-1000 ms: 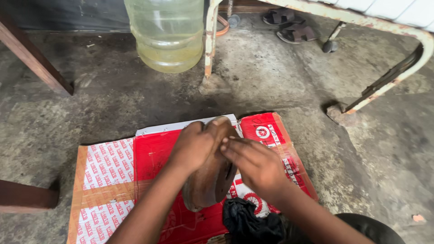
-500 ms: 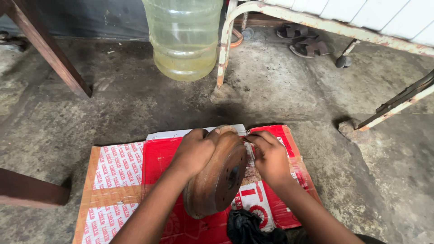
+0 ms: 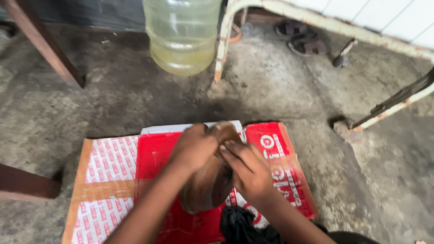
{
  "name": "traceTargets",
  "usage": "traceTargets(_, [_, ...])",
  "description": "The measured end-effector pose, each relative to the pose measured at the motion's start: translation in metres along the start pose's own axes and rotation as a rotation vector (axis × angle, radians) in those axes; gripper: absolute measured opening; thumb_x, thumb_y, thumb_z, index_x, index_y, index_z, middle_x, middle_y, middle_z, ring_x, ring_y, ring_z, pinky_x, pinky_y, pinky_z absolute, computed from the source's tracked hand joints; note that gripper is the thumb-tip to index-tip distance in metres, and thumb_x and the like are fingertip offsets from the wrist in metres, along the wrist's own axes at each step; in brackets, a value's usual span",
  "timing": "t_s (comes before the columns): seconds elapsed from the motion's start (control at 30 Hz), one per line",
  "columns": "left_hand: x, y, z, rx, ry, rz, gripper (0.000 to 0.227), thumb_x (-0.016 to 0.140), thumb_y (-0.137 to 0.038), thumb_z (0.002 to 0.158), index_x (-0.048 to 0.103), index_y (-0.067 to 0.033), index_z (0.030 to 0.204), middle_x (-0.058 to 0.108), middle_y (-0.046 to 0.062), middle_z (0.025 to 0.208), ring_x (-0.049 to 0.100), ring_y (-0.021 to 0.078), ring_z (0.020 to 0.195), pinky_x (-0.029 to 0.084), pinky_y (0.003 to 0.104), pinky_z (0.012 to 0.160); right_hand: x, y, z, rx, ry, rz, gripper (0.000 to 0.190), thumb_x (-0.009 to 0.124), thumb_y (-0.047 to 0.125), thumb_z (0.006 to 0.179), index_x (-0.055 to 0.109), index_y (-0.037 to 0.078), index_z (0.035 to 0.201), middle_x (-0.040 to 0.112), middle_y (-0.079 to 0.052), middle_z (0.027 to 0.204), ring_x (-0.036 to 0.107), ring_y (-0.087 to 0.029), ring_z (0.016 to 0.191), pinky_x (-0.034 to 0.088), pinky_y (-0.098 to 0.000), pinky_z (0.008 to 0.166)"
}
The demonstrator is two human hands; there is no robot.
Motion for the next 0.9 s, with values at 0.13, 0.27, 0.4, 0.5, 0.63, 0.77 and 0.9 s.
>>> traceTargets(0.13, [-0.017, -0.021, -0.026, 0.032, -0.036, 0.026, 0.063, 0.054, -0.055, 0.091, 0.074, 0.0048, 0.101, 0.068, 0.034, 0.106, 0.067, 0.0452, 0.109, 0.051, 0.051, 0.094, -0.008, -0.014, 0.031, 0.22, 0.016, -0.038, 0.044, 0.057, -0.003, 0.074, 0.071, -0.002, 0.115, 0.071, -0.017, 0.111, 0.069, -0.035, 0.104, 0.055, -0.0436, 0.089])
traceTargets(0.27, [-0.018, -0.028, -0.03, 0.024, -0.009, 0.007, 0.061, 0.055, -0.054, 0.09, 0.074, 0.0028, 0.104, 0.068, 0.032, 0.108, 0.067, 0.0437, 0.11, 0.052, 0.05, 0.094, -0.016, 0.02, 0.022, -0.141, -0.055, -0.014, 0.029, 0.06, 0.012, 0.084, 0.067, 0.002, 0.111, 0.069, -0.013, 0.113, 0.07, -0.031, 0.106, 0.056, -0.0432, 0.092])
traceTargets(0.4, [-0.011, -0.023, -0.035, 0.002, -0.008, 0.062, 0.058, 0.053, -0.05, 0.092, 0.073, 0.0032, 0.105, 0.069, 0.032, 0.108, 0.068, 0.0444, 0.108, 0.052, 0.051, 0.093, -0.017, 0.009, 0.016, -0.022, -0.018, -0.107, 0.035, 0.058, 0.006, 0.083, 0.069, -0.001, 0.116, 0.069, -0.015, 0.107, 0.068, -0.034, 0.101, 0.057, -0.0466, 0.089])
traceTargets(0.5, [-0.009, -0.026, -0.037, 0.037, -0.08, 0.014, 0.058, 0.055, -0.05, 0.093, 0.071, 0.0041, 0.106, 0.069, 0.032, 0.109, 0.067, 0.0437, 0.109, 0.052, 0.05, 0.093, -0.017, -0.009, 0.017, 0.253, 0.072, -0.165, 0.045, 0.057, 0.0, 0.077, 0.072, 0.002, 0.119, 0.069, -0.015, 0.099, 0.068, -0.035, 0.093, 0.056, -0.0466, 0.081])
traceTargets(0.63, [-0.005, -0.026, -0.04, -0.013, 0.005, 0.032, 0.054, 0.055, -0.049, 0.091, 0.073, -0.0001, 0.106, 0.071, 0.027, 0.111, 0.068, 0.0405, 0.11, 0.052, 0.05, 0.094, -0.014, 0.022, 0.01, -0.21, -0.029, -0.097, 0.036, 0.064, 0.006, 0.082, 0.066, 0.005, 0.119, 0.067, -0.013, 0.107, 0.069, -0.034, 0.1, 0.056, -0.052, 0.093])
traceTargets(0.77, [-0.012, -0.034, -0.043, 0.018, 0.016, 0.046, 0.053, 0.056, -0.05, 0.091, 0.073, -0.0025, 0.106, 0.07, 0.026, 0.112, 0.067, 0.0407, 0.111, 0.052, 0.049, 0.094, -0.009, -0.01, 0.012, 0.132, 0.042, -0.155, 0.043, 0.062, -0.002, 0.072, 0.071, 0.0, 0.115, 0.066, -0.019, 0.097, 0.065, -0.042, 0.096, 0.053, -0.0504, 0.088])
traceTargets(0.9, [-0.005, -0.039, -0.056, 0.062, 0.061, 0.037, 0.047, 0.059, -0.046, 0.085, 0.075, -0.0075, 0.107, 0.071, 0.024, 0.111, 0.069, 0.0393, 0.109, 0.051, 0.049, 0.094, -0.013, 0.009, 0.009, 0.036, -0.095, -0.099, 0.04, 0.061, -0.006, 0.074, 0.068, 0.0, 0.113, 0.069, -0.019, 0.107, 0.067, -0.04, 0.104, 0.055, -0.0471, 0.095])
Point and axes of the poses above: each hand's wrist, its own z-axis towards the middle knuckle, its own x-axis out of the palm, y = z × x, the point moved 3 cm from there along z, towards the middle knuckle
